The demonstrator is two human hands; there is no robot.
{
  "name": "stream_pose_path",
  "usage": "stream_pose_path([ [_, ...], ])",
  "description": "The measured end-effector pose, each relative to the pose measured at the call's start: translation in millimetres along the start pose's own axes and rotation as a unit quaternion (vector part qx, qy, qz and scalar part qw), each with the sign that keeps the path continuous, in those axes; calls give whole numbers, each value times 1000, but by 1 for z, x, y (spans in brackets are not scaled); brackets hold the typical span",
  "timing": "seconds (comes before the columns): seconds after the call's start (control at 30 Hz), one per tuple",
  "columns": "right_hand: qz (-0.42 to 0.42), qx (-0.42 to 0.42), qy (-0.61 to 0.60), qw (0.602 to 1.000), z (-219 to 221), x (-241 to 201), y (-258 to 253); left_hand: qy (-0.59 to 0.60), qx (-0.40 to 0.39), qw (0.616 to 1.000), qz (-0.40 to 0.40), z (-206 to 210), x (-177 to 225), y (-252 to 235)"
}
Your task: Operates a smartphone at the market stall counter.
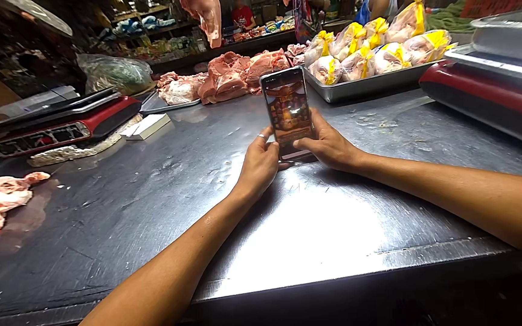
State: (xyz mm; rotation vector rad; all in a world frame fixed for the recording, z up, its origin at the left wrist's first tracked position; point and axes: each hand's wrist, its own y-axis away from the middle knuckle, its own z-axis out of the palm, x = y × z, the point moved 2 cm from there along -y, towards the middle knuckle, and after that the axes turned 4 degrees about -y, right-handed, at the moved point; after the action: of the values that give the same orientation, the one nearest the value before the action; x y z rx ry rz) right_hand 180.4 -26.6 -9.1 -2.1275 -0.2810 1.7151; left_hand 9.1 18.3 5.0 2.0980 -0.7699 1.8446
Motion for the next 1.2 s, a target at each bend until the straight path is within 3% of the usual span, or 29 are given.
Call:
stream_pose_path([
  [1.2,-4,-1,9,1000,0,-1,0,-4,5,1000,5,1,2,1],
])
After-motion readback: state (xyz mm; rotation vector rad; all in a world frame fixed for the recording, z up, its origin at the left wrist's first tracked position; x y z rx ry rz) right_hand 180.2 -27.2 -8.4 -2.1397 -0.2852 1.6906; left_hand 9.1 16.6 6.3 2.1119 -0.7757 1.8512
